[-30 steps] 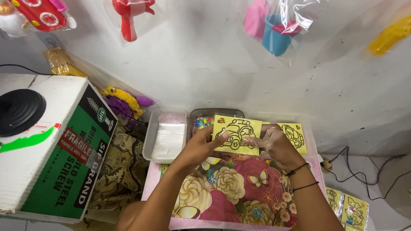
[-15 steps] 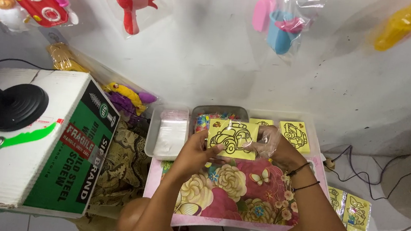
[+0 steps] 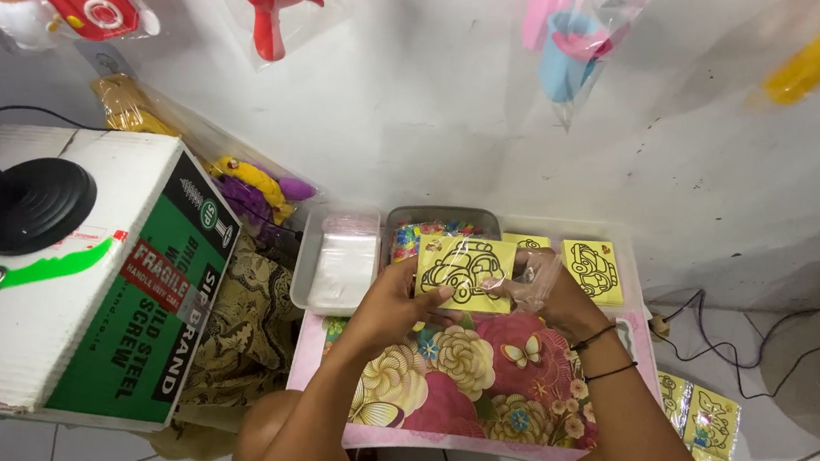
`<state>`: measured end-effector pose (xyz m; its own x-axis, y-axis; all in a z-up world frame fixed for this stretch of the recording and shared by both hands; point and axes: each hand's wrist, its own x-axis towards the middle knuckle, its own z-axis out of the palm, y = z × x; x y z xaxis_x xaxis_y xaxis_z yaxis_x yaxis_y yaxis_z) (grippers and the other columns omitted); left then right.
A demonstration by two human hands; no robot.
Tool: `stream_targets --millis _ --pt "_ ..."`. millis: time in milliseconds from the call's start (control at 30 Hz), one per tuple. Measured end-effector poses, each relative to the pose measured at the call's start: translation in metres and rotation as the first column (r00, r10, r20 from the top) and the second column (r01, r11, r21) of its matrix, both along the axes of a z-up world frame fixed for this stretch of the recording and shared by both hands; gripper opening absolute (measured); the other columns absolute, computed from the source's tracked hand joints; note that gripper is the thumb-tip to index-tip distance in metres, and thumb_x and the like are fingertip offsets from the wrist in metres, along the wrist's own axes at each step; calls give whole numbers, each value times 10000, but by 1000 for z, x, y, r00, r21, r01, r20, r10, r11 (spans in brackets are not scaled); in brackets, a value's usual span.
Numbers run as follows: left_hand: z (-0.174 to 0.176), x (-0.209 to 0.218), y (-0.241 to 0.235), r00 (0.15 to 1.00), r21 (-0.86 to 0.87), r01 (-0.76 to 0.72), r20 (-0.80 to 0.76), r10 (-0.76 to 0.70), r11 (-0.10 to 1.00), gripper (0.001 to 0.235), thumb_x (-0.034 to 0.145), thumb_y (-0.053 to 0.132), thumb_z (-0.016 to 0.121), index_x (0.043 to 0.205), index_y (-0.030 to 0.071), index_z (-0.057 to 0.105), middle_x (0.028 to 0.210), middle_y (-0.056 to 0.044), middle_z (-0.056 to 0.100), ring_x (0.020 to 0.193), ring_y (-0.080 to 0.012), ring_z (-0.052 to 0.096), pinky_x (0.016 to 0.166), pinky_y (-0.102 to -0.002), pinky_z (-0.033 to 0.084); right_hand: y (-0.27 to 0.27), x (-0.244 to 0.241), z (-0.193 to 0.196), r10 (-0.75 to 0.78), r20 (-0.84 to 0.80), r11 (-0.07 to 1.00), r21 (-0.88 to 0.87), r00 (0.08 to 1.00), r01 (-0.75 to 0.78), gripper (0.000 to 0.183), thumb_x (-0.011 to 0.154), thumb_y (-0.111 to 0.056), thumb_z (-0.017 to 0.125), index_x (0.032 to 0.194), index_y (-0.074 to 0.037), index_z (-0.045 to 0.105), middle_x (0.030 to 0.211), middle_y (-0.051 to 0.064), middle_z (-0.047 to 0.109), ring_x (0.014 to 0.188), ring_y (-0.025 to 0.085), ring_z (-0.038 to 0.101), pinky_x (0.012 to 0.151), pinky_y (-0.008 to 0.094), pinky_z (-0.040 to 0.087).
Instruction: The person sits on the floor and packs small colorful plastic toys into clear plastic bags. They place a yellow card with a car illustration into each bag, seal it, and arrange the finished packages on the floor.
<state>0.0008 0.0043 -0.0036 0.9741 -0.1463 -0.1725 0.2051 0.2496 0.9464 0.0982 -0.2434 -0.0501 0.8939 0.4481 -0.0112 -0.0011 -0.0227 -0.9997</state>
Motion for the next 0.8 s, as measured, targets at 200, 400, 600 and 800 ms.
stream_targets --millis 200,400,600,800 --pt "-1 11 20 986 61 -154 68 150 986 387 949 65 653 1264 -118 521 1032 -332 700 823 -417 755 663 -449 661 16 -12 40 -169 -131 983 54 977 177 206 969 -85 650 1105 63 694 829 139 669 650 211 621 565 313 580" --pt "-1 18 56 907 -103 -375 163 387 921 367 946 52 658 1211 -134 485 991 -259 694 863 -404 751 735 -426 664 20 -1 15 -242 10 967 -87 970 242 122 974 -73 636 975 3 732 717 177 693 548 204 640 531 309 544" --pt "-3 19 73 889 -125 -383 221 402 915 327 958 16 643 1190 -166 501 986 -308 691 904 -472 721 792 -517 644 71 -22 17 206 190 845 -530 960 -77 292 867 -44 594 1123 -12 731 869 250 756 830 405 748 736 472 588" --pt "-4 15 78 905 -135 -343 218 365 930 336 964 39 650 1206 -141 503 985 -299 697 898 -459 733 793 -517 653 112 -49 8 604 77 549 -762 793 -345 363 961 -132 553 1308 -29 578 907 217 735 839 398 716 708 481 560"
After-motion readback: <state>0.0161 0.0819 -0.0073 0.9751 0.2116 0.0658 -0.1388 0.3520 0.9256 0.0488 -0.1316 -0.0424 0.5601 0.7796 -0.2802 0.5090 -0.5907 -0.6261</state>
